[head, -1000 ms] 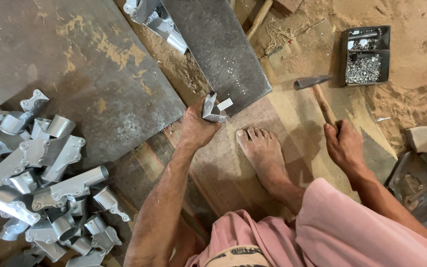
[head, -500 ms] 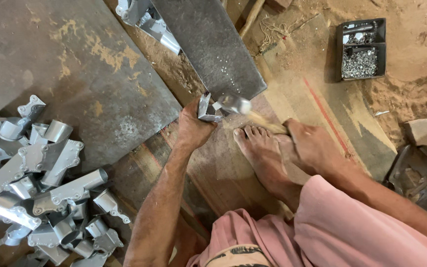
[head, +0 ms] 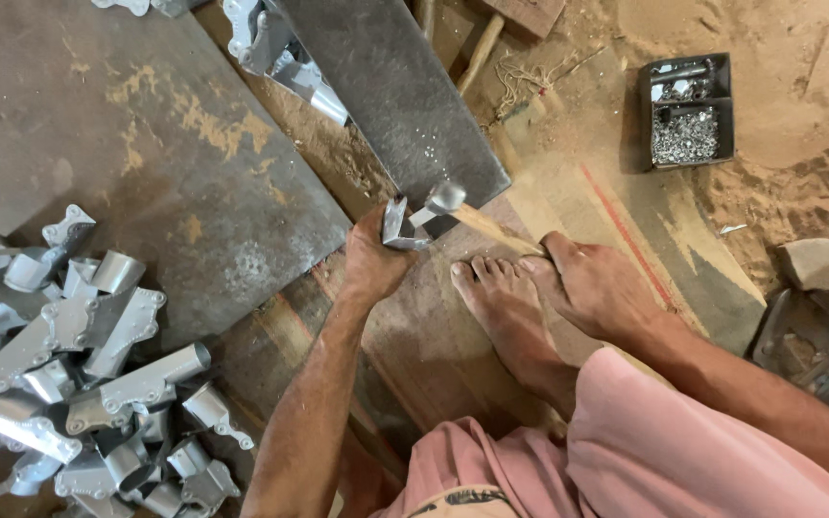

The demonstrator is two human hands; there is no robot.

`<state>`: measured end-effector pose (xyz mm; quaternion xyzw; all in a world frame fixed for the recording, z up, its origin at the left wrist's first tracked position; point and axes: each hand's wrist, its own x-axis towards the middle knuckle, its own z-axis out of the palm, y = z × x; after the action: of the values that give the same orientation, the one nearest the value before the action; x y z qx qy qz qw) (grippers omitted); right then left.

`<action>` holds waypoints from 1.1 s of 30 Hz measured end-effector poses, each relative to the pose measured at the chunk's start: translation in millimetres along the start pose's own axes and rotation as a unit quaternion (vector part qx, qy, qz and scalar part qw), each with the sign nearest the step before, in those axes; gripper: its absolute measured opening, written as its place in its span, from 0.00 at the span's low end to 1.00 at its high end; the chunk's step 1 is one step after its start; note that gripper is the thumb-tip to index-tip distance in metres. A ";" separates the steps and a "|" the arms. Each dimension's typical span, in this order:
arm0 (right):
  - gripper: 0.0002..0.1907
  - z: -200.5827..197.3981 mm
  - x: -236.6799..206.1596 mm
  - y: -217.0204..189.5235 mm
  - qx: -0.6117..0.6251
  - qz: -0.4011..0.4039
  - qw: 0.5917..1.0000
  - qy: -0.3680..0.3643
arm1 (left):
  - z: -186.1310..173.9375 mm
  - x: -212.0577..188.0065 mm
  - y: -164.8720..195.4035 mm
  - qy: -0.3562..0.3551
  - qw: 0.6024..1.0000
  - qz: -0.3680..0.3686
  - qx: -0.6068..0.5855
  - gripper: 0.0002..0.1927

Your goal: The person sits on the floor and holds a cast metal fitting against a steel plate, using a hammer and chisel to knock off the excess sprue/gate material from each casting. They place the trimmed fitting onto a growing pile of finished parts and drop the broken-off scrap into a small metal box, repeating the process on the next casting.

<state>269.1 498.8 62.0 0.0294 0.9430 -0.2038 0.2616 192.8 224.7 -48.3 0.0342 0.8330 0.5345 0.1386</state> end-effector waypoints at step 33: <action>0.21 42.0 24.2 40.9 0.043 0.021 0.996 0.074 | -24.8 -0.4 5.8 0.034 0.991 -0.064 0.110 0.33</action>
<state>275.1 518.2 2.0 0.0754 0.9493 -0.2360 0.1935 186.0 205.3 -33.3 -0.0222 0.8914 0.4308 0.1392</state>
